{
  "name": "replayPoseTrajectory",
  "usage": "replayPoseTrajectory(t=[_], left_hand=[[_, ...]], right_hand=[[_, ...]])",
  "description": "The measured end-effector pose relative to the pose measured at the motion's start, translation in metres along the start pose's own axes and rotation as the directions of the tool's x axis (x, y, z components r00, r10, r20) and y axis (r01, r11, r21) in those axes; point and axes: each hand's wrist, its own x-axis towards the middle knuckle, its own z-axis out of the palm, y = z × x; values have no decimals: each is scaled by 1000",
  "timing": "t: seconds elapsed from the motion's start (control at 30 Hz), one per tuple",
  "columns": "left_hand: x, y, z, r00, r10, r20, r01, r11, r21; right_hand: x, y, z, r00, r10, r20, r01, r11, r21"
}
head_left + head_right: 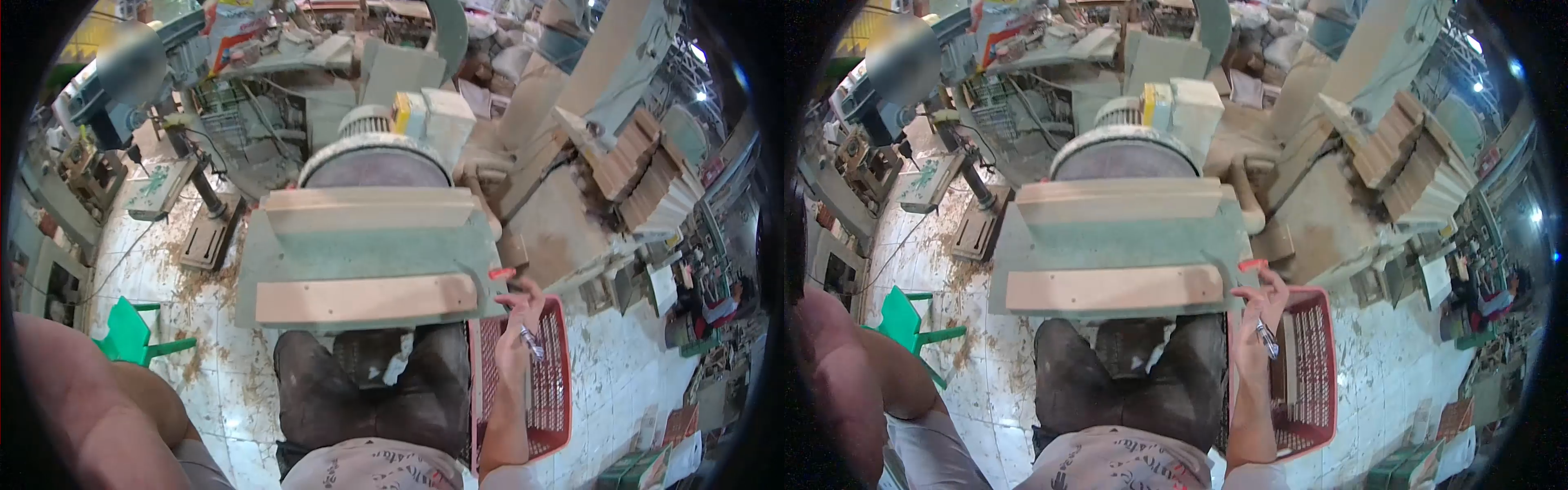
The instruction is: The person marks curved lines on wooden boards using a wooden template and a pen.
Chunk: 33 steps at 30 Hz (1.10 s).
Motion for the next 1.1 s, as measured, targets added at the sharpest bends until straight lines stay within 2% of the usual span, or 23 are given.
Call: replayPoseTrajectory(t=[0.07, 0.1, 0.17, 0.27, 0.37, 0.53, 1.1], left_hand=[[-2, -2, 7, 1000, -10, -2, 10, 1000, -16], [-2, -4, 11, 1000, -15, -2, 14, 1000, -24], [-4, -5, 19, 1000, -13, -7, 13, 999, -38], [-6, -6, 29, 1000, -22, -14, 21, 998, -66], [-9, -3, 36, 999, -33, -20, 31, 995, -94], [-9, 0, 39, 999, -34, -20, 31, 994, -103], [-11, -2, 45, 998, -30, -58, 22, 992, -127]], right_hand=[[0, -40, -9, 954, -288, 87, 261, 936, 235], [-2, -59, -14, 937, -278, 210, 125, 831, 542], [-5, -106, -18, 875, -364, 321, -111, 494, 862], [5, -167, -33, 751, -560, 351, -278, 214, 936], [-3, -189, -49, 726, -630, 276, -312, 55, 948], [-11, -189, -51, 733, -636, 242, -333, -26, 943], [-12, -188, -41, 728, -638, 250, -367, -54, 929]])
